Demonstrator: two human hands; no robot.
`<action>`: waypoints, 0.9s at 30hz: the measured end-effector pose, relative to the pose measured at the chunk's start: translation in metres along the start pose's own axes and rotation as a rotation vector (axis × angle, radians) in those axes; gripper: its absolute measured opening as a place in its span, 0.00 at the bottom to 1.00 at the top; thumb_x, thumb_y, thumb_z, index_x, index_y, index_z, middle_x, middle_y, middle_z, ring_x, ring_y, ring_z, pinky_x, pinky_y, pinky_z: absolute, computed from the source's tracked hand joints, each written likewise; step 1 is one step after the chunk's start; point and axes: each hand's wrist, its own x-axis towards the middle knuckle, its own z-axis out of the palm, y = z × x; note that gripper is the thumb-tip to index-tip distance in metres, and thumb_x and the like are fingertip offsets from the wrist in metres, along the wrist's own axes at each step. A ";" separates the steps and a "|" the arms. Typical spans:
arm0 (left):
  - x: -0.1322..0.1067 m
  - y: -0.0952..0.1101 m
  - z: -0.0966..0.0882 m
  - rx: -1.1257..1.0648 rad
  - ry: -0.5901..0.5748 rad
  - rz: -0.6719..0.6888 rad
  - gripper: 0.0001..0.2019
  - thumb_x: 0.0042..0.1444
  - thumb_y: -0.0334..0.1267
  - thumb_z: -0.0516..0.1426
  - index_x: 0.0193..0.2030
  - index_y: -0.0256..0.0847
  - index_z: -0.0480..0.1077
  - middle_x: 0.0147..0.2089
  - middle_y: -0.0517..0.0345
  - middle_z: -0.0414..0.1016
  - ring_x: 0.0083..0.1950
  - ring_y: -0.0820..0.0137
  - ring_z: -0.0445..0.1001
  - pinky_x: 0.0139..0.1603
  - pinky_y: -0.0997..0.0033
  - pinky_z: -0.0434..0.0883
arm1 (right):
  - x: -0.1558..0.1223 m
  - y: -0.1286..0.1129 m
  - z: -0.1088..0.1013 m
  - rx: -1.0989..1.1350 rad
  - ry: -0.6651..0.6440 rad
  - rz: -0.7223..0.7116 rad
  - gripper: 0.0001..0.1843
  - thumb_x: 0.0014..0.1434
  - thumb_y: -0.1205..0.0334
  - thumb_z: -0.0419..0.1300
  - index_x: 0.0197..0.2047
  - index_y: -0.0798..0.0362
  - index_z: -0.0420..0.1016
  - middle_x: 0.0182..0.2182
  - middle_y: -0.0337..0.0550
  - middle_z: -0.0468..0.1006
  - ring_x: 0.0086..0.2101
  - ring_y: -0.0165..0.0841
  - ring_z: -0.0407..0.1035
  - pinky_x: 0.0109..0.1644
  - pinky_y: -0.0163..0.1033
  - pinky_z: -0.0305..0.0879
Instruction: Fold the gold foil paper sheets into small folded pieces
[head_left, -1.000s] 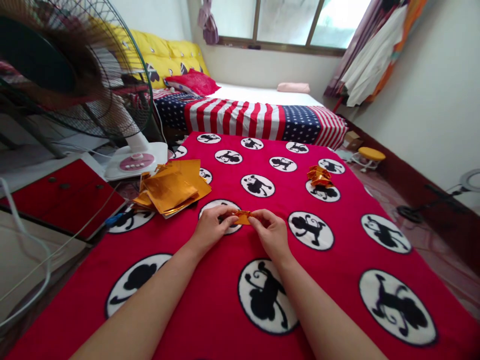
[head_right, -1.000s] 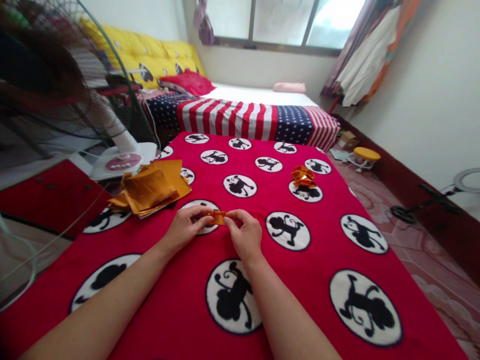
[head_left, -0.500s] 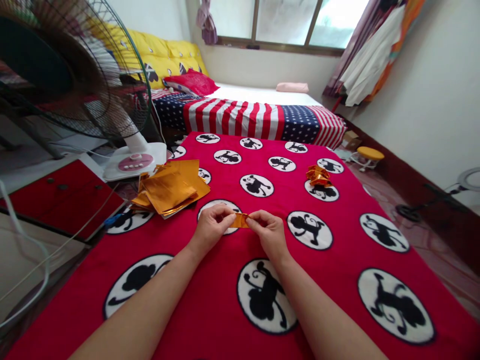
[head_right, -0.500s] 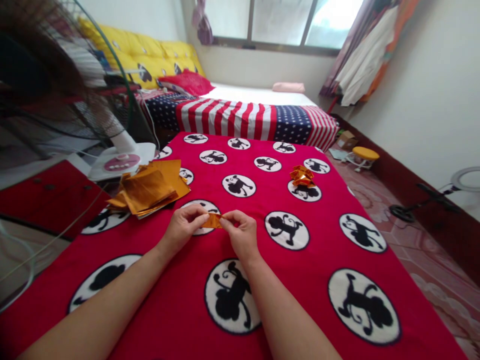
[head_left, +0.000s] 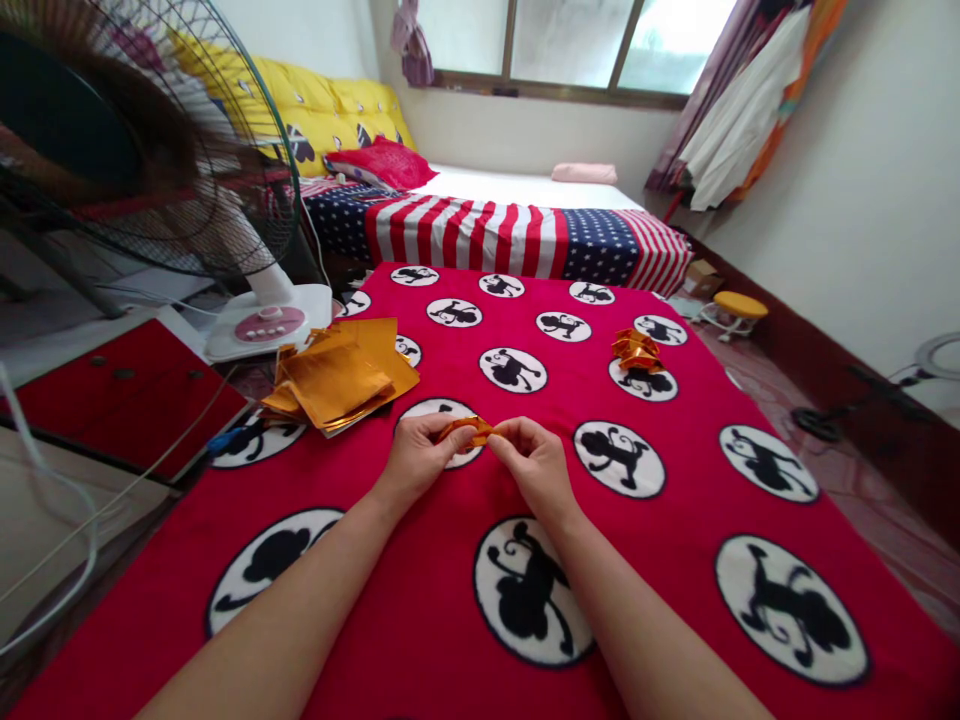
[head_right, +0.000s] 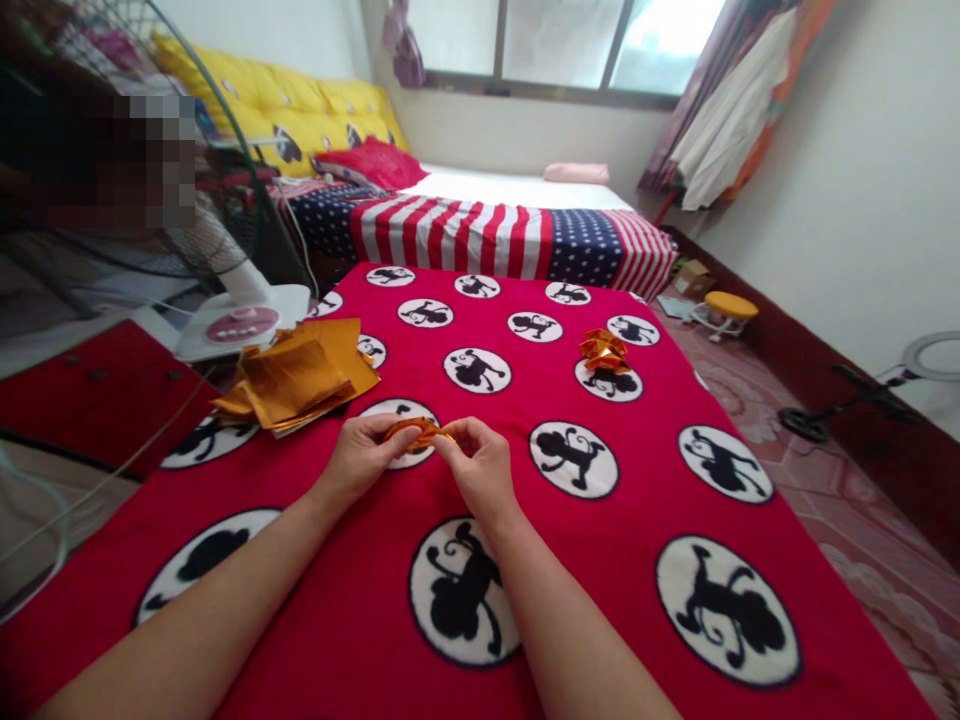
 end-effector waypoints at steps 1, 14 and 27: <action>0.000 -0.001 0.000 -0.008 0.011 -0.002 0.15 0.54 0.46 0.61 0.31 0.34 0.79 0.26 0.56 0.75 0.27 0.72 0.69 0.26 0.76 0.63 | 0.000 0.000 0.000 -0.012 0.001 -0.003 0.09 0.53 0.56 0.66 0.31 0.54 0.76 0.25 0.38 0.76 0.25 0.29 0.67 0.31 0.33 0.61; 0.000 0.004 -0.001 -0.135 -0.025 -0.095 0.16 0.51 0.47 0.63 0.31 0.33 0.80 0.25 0.55 0.76 0.26 0.72 0.69 0.26 0.76 0.63 | -0.001 -0.004 -0.001 0.064 -0.087 0.030 0.12 0.54 0.56 0.64 0.25 0.54 0.71 0.20 0.33 0.67 0.22 0.26 0.57 0.27 0.33 0.52; -0.001 0.008 -0.001 -0.087 -0.044 -0.140 0.16 0.51 0.48 0.62 0.30 0.33 0.77 0.22 0.59 0.71 0.22 0.76 0.64 0.22 0.79 0.59 | 0.004 0.006 -0.007 0.111 0.076 0.024 0.12 0.56 0.54 0.63 0.28 0.53 0.72 0.23 0.35 0.68 0.25 0.27 0.60 0.29 0.33 0.55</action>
